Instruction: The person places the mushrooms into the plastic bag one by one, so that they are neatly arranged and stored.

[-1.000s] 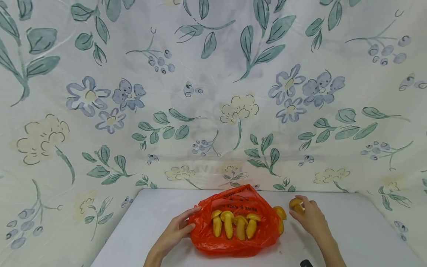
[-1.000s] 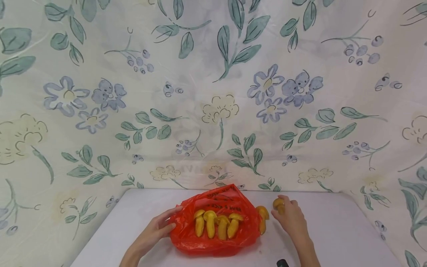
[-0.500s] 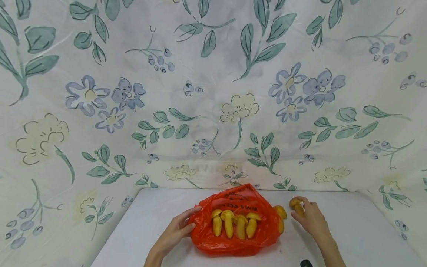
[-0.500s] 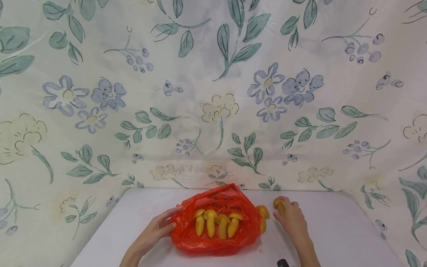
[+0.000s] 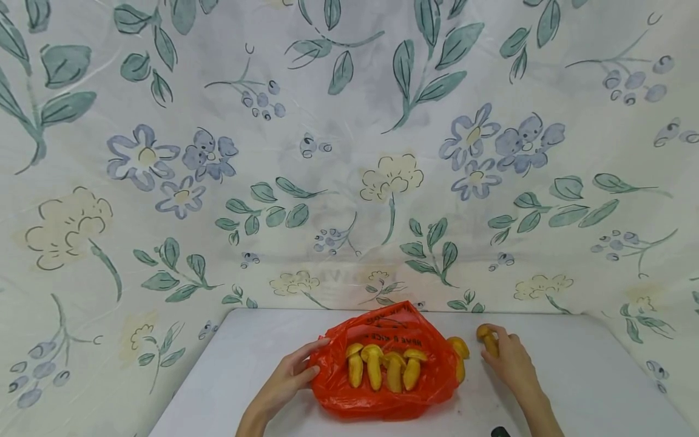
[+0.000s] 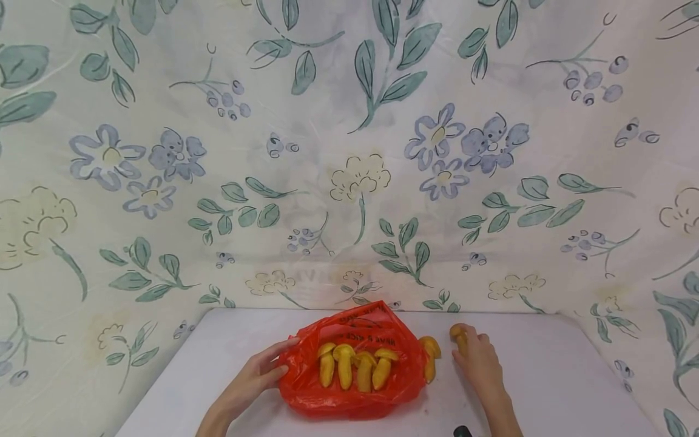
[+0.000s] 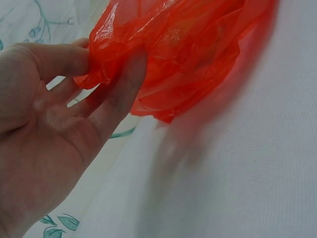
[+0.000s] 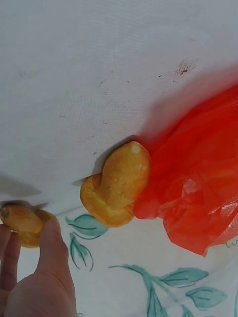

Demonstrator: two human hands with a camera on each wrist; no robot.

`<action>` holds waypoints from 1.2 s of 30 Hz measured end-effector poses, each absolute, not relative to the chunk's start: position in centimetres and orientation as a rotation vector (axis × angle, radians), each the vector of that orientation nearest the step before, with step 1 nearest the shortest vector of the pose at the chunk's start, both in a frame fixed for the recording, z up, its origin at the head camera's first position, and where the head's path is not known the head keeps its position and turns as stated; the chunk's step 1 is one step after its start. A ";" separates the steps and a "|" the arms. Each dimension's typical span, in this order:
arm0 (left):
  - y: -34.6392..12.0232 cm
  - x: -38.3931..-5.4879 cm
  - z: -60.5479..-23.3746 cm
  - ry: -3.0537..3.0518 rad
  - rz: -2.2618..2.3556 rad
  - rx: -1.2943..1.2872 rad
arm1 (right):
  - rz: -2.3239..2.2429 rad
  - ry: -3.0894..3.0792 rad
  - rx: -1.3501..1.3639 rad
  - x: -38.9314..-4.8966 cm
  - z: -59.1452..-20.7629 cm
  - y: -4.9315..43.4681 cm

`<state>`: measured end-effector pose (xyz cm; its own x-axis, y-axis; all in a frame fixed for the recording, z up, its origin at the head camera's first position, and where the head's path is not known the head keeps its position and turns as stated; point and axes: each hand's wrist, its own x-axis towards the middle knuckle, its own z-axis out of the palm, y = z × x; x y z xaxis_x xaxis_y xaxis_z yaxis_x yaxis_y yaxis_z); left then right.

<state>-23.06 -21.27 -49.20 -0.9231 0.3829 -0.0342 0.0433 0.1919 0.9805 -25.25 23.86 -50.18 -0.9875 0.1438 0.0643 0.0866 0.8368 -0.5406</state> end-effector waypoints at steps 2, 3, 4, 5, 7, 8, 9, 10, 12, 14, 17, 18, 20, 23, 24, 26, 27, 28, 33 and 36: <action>-21.2 -23.1 -49.1 2.202 1.792 0.400 | 0.845 -2.905 -0.186 -25.3 -50.2 23.9; -21.2 -23.0 -49.1 2.203 1.791 0.400 | 0.844 -2.899 -0.186 -25.3 -50.3 23.9; -21.2 -23.0 -49.1 2.203 1.790 0.398 | 0.843 -2.889 -0.182 -25.3 -50.3 23.9; -21.2 -23.0 -49.1 2.203 1.790 0.397 | 0.844 -2.878 -0.177 -25.3 -50.4 23.9; -21.3 -23.0 -49.1 2.203 1.788 0.399 | 0.841 -2.861 -0.167 -25.3 -50.6 24.0; -21.3 -23.0 -49.1 2.202 1.788 0.399 | 0.842 -2.853 -0.166 -25.3 -50.7 24.0; -21.3 -23.0 -49.1 2.201 1.789 0.400 | 0.836 -2.846 -0.162 -25.3 -50.8 24.1; -21.3 -23.0 -49.1 2.200 1.790 0.399 | 0.836 -2.843 -0.161 -25.3 -50.9 24.1; -21.3 -23.0 -49.1 2.201 1.791 0.398 | 0.844 -2.847 -0.166 -25.3 -51.0 24.2; -21.3 -23.1 -49.1 2.199 1.792 0.395 | 0.854 -2.853 -0.177 -25.4 -51.1 24.2; -21.3 -23.1 -49.1 2.194 1.795 0.397 | 0.865 -2.862 -0.194 -25.4 -51.1 24.3; -21.3 -23.1 -49.1 2.192 1.796 0.398 | 0.868 -2.863 -0.199 -25.4 -51.1 24.3; -21.3 -23.1 -49.2 2.189 1.796 0.403 | 0.875 -2.870 -0.210 -25.4 -51.2 24.3; -21.3 -23.1 -49.2 2.189 1.793 0.410 | 0.876 -2.871 -0.208 -25.4 -51.2 24.4; -21.3 -23.2 -49.2 2.190 1.792 0.414 | 0.876 -2.871 -0.204 -25.4 -51.2 24.4; -21.3 -23.2 -49.2 2.187 1.791 0.418 | 0.873 -2.870 -0.195 -25.4 -51.2 24.5; -21.3 -23.2 -49.2 2.185 1.791 0.418 | 0.874 -2.869 -0.191 -25.4 -51.2 24.5; -21.3 -23.2 -49.3 2.182 1.791 0.417 | 0.874 -2.871 -0.191 -25.4 -51.3 24.5; -21.2 -23.2 -49.3 2.175 1.792 0.414 | 0.878 -2.888 -0.194 -25.4 -51.4 24.6; -21.2 -23.1 -49.2 2.174 1.793 0.420 | 0.886 -2.894 -0.195 -25.4 -51.4 24.6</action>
<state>-23.13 -21.18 -49.21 -0.9151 0.4014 -0.0386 0.0385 0.1823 0.9825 -25.43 24.59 -51.40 -0.9859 0.1539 0.0661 0.0905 0.8215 -0.5630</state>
